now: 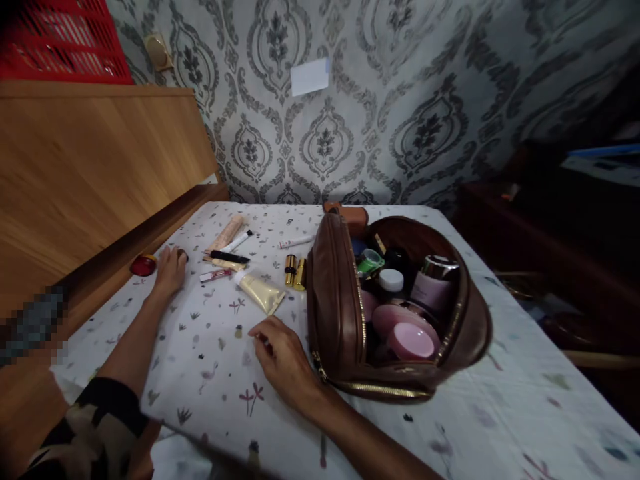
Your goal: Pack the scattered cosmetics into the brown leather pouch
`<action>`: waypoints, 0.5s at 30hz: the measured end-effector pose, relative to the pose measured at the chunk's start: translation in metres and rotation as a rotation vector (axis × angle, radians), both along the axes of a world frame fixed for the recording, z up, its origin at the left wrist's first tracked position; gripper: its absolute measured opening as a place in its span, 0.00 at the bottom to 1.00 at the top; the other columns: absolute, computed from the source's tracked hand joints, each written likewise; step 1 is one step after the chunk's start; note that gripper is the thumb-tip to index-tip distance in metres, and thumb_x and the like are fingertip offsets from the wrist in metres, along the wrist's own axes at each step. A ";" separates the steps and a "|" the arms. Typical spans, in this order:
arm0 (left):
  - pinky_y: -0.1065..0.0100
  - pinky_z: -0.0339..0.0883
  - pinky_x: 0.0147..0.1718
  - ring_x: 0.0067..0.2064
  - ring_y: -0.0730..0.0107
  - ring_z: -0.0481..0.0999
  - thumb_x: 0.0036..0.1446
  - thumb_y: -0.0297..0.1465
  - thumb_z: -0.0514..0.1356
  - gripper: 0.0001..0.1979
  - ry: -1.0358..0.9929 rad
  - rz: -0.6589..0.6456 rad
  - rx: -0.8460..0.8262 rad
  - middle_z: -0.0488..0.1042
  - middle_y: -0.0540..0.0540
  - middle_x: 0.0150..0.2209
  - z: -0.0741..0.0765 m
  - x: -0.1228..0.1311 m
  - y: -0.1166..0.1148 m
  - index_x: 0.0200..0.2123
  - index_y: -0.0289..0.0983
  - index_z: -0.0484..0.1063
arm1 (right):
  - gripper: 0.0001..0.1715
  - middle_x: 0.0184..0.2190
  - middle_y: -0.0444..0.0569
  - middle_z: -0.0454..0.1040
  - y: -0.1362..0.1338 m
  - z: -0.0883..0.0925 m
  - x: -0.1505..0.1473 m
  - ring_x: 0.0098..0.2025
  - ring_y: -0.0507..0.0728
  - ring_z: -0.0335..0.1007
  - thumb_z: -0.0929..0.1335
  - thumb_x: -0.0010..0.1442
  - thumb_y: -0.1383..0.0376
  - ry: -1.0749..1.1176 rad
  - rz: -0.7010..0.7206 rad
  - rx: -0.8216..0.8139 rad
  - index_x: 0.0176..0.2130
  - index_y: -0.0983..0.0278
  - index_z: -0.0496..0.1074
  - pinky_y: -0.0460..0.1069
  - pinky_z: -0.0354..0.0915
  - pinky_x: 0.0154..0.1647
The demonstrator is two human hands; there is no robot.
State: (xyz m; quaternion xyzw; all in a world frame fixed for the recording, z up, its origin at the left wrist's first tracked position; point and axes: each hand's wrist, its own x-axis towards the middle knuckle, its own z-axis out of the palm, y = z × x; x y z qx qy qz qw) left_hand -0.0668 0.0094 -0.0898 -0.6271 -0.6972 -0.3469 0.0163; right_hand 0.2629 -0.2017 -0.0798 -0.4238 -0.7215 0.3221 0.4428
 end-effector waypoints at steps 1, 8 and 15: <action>0.41 0.49 0.69 0.72 0.40 0.52 0.65 0.37 0.51 0.28 0.006 0.003 -0.023 0.58 0.26 0.69 -0.001 -0.001 0.001 0.63 0.27 0.65 | 0.10 0.35 0.47 0.73 0.000 0.000 0.000 0.35 0.52 0.69 0.65 0.63 0.75 -0.003 -0.001 0.001 0.39 0.64 0.73 0.45 0.64 0.34; 0.45 0.58 0.64 0.64 0.45 0.65 0.61 0.32 0.52 0.22 0.074 -0.011 -0.031 0.70 0.32 0.59 0.008 -0.003 -0.002 0.56 0.33 0.69 | 0.10 0.35 0.47 0.72 0.000 0.003 0.000 0.35 0.51 0.69 0.64 0.63 0.75 0.007 0.001 0.013 0.38 0.64 0.74 0.45 0.65 0.36; 0.47 0.63 0.59 0.57 0.46 0.67 0.54 0.34 0.61 0.20 0.101 0.050 0.018 0.68 0.37 0.51 0.023 0.006 -0.014 0.51 0.36 0.70 | 0.11 0.34 0.46 0.72 -0.002 0.006 -0.001 0.35 0.52 0.69 0.64 0.60 0.77 0.014 -0.003 0.007 0.37 0.64 0.74 0.45 0.65 0.37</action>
